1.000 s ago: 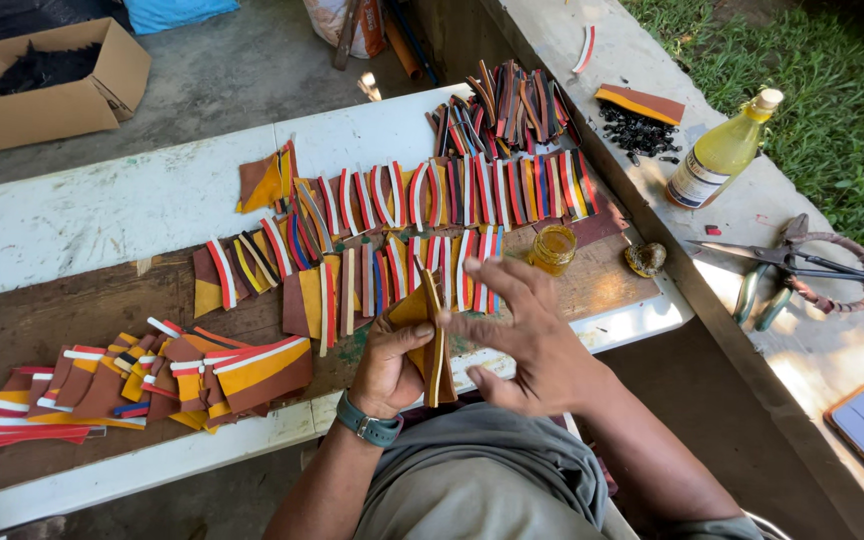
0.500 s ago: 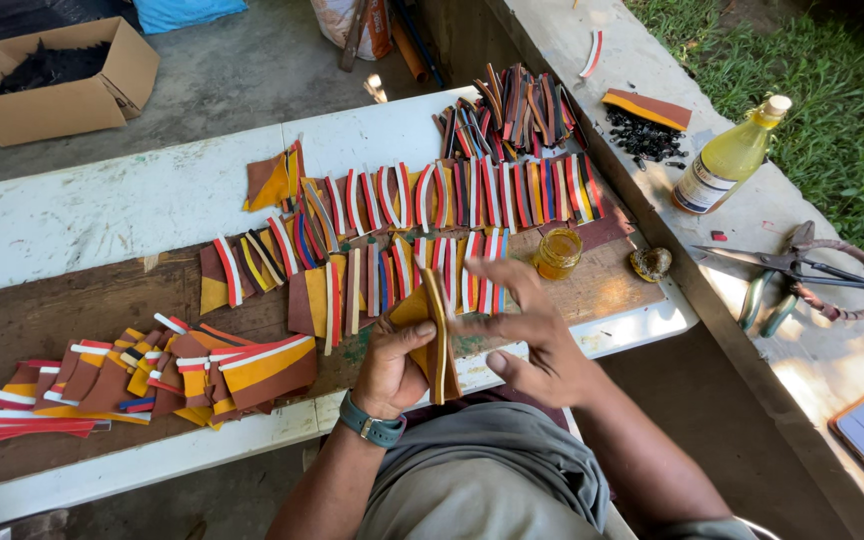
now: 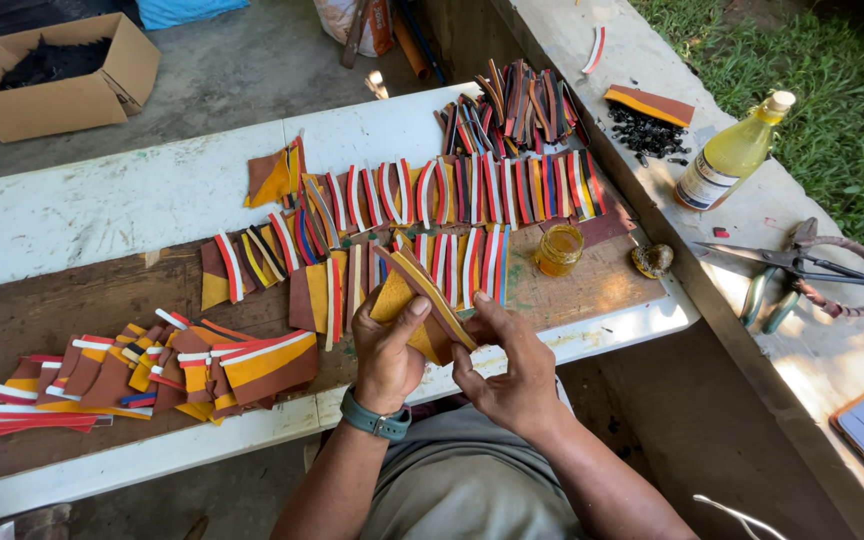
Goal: The person picks up small, colorful leather pieces from a table and applies a substance from a jar to the edges. They then press the pieces together and place them back on the table. The person repeats this process with multiple pieces.
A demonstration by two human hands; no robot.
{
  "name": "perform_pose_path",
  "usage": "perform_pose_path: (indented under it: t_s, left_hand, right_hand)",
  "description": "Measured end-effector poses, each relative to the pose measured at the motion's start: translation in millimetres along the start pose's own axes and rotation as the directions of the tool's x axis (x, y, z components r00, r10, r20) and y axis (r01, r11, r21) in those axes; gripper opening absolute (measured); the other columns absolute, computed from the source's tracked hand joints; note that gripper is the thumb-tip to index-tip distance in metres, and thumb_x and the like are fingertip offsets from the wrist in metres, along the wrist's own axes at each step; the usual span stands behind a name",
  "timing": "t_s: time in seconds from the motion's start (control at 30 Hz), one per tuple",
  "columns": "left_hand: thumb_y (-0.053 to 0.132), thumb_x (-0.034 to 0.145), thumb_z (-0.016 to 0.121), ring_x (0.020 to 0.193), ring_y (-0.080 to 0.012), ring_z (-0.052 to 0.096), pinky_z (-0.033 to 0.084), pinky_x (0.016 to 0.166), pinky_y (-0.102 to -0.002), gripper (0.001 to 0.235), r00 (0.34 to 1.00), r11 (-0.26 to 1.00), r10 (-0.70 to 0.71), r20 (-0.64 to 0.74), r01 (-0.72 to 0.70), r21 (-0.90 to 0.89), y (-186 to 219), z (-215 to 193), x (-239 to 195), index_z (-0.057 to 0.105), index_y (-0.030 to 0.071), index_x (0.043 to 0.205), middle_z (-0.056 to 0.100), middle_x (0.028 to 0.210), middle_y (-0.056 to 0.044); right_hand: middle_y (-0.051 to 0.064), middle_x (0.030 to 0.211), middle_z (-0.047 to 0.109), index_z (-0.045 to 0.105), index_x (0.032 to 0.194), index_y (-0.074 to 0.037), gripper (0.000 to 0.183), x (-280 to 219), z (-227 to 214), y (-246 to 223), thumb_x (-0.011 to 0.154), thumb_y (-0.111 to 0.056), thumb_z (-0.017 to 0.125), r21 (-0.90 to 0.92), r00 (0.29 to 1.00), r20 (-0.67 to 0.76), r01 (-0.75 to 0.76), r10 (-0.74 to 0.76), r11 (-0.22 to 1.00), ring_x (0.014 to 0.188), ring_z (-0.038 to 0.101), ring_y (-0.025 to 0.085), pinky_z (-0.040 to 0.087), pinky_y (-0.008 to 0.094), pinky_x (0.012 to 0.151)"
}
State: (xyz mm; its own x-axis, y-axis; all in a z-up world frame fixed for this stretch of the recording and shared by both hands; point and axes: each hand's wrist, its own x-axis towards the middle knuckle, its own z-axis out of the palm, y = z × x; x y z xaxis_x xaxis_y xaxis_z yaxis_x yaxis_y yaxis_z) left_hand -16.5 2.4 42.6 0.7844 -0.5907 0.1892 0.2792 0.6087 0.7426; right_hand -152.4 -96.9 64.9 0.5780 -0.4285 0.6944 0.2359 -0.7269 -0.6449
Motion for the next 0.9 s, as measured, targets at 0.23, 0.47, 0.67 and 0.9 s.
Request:
perform_pose_path:
  t_s: [0.23, 0.47, 0.67, 0.9]
  left_hand:
    - [0.009, 0.089, 0.080, 0.106, -0.0176, 0.070, 0.057, 0.099, -0.037, 0.039, 0.998, 1.000, 0.010, 0.059, -0.010, -0.002, -6, 0, 0, 0.066, 0.002, 0.125, 0.073, 0.111, -0.008]
    - [0.007, 0.080, 0.085, 0.106, -0.0168, 0.070, 0.056, 0.097, -0.036, 0.052, 0.961, 0.960, -0.245, 0.128, 0.259, -0.109, -6, -14, -2, 0.065, 0.006, 0.128, 0.074, 0.111, -0.005]
    - [0.008, 0.081, 0.087, 0.101, -0.0170, 0.070, 0.057, 0.093, -0.036, 0.051, 0.962, 0.971, -0.211, 0.174, 0.227, -0.079, -3, -20, 0, 0.067, 0.003, 0.128, 0.075, 0.109, -0.006]
    - [0.010, 0.078, 0.087, 0.097, -0.0147, 0.070, 0.057, 0.097, -0.034, 0.059, 0.961, 0.974, -0.220, 0.170, 0.227, -0.019, -2, -25, 1, 0.066, 0.006, 0.133, 0.074, 0.104, -0.003]
  right_hand:
    - [0.011, 0.106, 0.074, 0.050, 0.146, 0.000, 0.069, -2, 0, 5, 0.084, 0.005, 0.079, 0.231, 0.986, 0.044, -0.164, 0.158, 0.959, 0.095, 0.077, 0.017, 0.065, 0.029, 0.085]
    - [0.030, 0.144, 0.049, 0.058, 0.144, -0.005, 0.062, 13, -37, 4, 0.091, -0.036, 0.067, 0.117, 0.958, 0.248, 0.116, -0.142, 0.986, 0.136, 0.050, 0.041, 0.040, 0.050, 0.115]
    - [0.025, 0.143, 0.052, 0.072, 0.129, -0.011, 0.050, 31, -46, 1, 0.094, -0.045, 0.057, 0.041, 0.947, 0.275, 0.162, -0.167, 0.986, 0.137, 0.050, 0.040, 0.037, 0.054, 0.118]
    - [0.020, 0.137, 0.053, 0.070, 0.126, -0.015, 0.045, 24, -37, -3, 0.093, -0.046, 0.062, -0.133, 0.950, 0.220, 0.256, -0.224, 0.957, 0.135, 0.048, 0.041, 0.040, 0.054, 0.117]
